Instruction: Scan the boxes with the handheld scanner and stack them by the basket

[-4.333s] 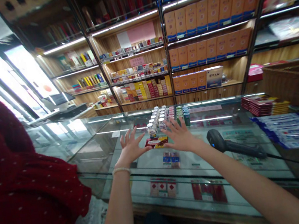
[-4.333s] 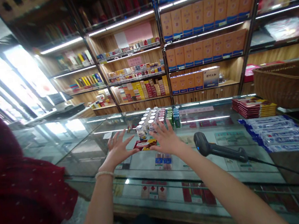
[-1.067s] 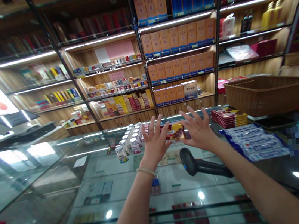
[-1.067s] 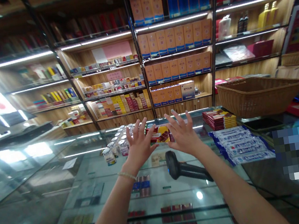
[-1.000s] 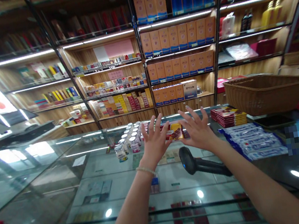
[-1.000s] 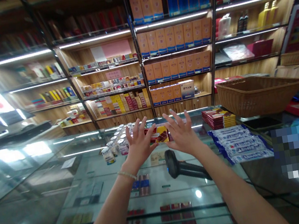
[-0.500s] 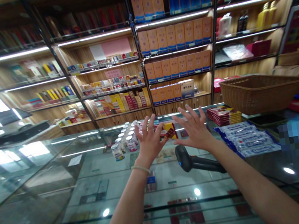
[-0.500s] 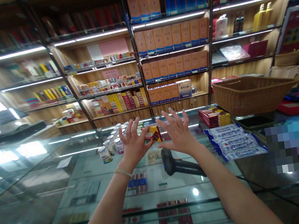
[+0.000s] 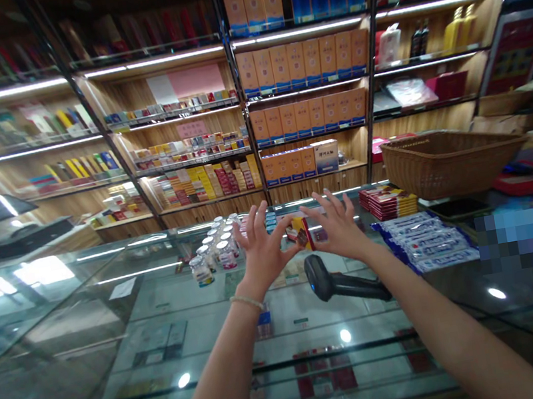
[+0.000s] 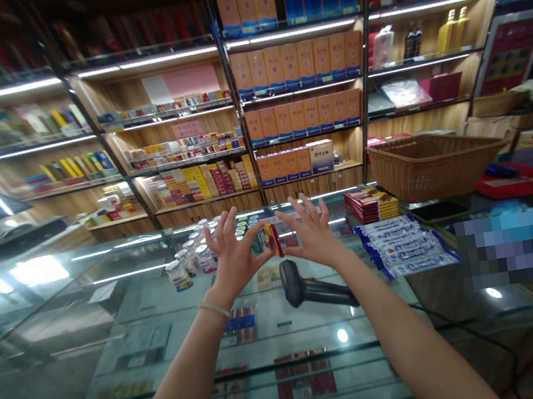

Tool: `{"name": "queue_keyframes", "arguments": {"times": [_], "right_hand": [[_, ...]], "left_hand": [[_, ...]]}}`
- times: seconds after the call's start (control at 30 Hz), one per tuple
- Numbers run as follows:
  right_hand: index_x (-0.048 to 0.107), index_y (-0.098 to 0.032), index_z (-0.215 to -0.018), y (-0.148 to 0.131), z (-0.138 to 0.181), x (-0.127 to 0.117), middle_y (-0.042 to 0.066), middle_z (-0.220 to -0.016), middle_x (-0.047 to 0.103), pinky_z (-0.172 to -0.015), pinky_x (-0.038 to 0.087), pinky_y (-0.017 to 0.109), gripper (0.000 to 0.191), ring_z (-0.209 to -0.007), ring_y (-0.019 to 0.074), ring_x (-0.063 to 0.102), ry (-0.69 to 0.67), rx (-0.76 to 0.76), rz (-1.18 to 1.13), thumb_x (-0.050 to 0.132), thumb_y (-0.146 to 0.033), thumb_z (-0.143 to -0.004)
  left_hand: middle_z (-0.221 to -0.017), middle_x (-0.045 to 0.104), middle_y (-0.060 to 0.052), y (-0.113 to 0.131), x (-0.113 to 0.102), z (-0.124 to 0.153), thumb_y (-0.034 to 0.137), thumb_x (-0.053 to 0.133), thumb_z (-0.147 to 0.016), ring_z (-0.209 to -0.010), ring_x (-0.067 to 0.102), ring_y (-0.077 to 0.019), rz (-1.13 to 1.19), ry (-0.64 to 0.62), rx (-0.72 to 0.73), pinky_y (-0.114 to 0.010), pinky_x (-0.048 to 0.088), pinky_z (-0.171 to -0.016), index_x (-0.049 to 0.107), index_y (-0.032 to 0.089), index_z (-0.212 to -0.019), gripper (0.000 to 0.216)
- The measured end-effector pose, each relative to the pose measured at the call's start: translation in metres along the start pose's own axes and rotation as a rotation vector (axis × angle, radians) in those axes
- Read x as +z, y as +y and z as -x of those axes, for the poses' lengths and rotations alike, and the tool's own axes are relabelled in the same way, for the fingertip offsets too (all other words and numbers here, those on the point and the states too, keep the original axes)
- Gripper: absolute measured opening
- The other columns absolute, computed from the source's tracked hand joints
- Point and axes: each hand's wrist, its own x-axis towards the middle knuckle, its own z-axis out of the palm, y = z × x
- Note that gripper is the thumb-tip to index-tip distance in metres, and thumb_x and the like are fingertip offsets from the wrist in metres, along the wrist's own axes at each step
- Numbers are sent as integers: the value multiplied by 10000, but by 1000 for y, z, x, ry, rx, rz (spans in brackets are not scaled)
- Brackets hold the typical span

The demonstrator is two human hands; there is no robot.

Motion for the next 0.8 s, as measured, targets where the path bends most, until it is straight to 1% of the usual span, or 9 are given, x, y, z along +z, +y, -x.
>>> {"name": "queue_keyframes", "arguments": {"times": [0.07, 0.13, 0.2, 0.27, 0.4, 0.57, 0.67, 0.8], "right_hand": [[419, -325, -1542, -4, 0, 1, 145, -1666, 284, -1214, 79, 663, 783, -1553, 386, 180, 4, -17, -8, 703, -543, -846], [428, -324, -1533, -7, -1, 1, 141, -1670, 278, -1212, 85, 662, 741, -1557, 382, 171, 10, -25, -18, 691, -483, -858], [460, -326, -1503, -9, -1, 1, 135, -1669, 282, -1210, 89, 663, 692, -1560, 376, 168, 12, -18, -31, 688, -427, -857], [499, -326, -1462, -9, -1, 0, 132, -1669, 285, -1208, 95, 667, 647, -1560, 373, 170, 8, -6, -48, 693, -409, -850], [544, -319, -1402, -7, -1, -1, 133, -1669, 282, -1203, 95, 677, 604, -1563, 373, 161, 13, -5, -78, 711, -433, -833], [559, -302, -1375, 0, -1, -6, 139, -1673, 260, -1205, 84, 676, 632, -1564, 381, 143, 50, 5, -63, 737, -504, -803], [565, -287, -1351, 3, -2, -8, 139, -1685, 229, -1208, 84, 671, 630, -1559, 388, 147, 86, -12, -38, 736, -541, -801], [559, -268, -1328, 3, 0, -7, 150, -1692, 195, -1212, 87, 665, 632, -1560, 391, 141, 132, -42, -40, 739, -559, -798]], "left_hand": [[-1670, 308, -119, 7, 0, -1, 577, 804, -761, -1535, 262, -406, 18, -13, 10, -663, -6, -1243, 634, 377, -1357, 651], [-1670, 309, -113, 12, 1, -2, 564, 811, -757, -1537, 257, -404, 27, -20, 27, -654, -13, -1248, 637, 380, -1353, 647], [-1668, 311, -109, 16, 1, -2, 544, 820, -754, -1538, 254, -403, 29, -25, 41, -648, -21, -1250, 641, 385, -1346, 639], [-1669, 309, -106, 18, 1, -2, 527, 825, -753, -1539, 251, -404, 28, -33, 47, -649, -25, -1249, 638, 392, -1349, 639], [-1671, 294, -114, 17, 0, -2, 550, 810, -763, -1541, 250, -396, 41, -38, 54, -649, -11, -1249, 629, 385, -1352, 638], [-1676, 264, -130, 10, -2, -2, 541, 781, -796, -1549, 239, -386, 58, -16, 30, -637, 3, -1253, 632, 352, -1329, 585], [-1691, 217, -141, 3, -3, -1, 573, 783, -781, -1552, 215, -408, 67, -35, 6, -648, 5, -1250, 621, 318, -1336, 633], [-1691, 159, -189, -4, 1, 2, 644, 761, -772, -1553, 191, -428, 102, -57, 8, -670, 17, -1240, 613, 261, -1333, 695]]}}
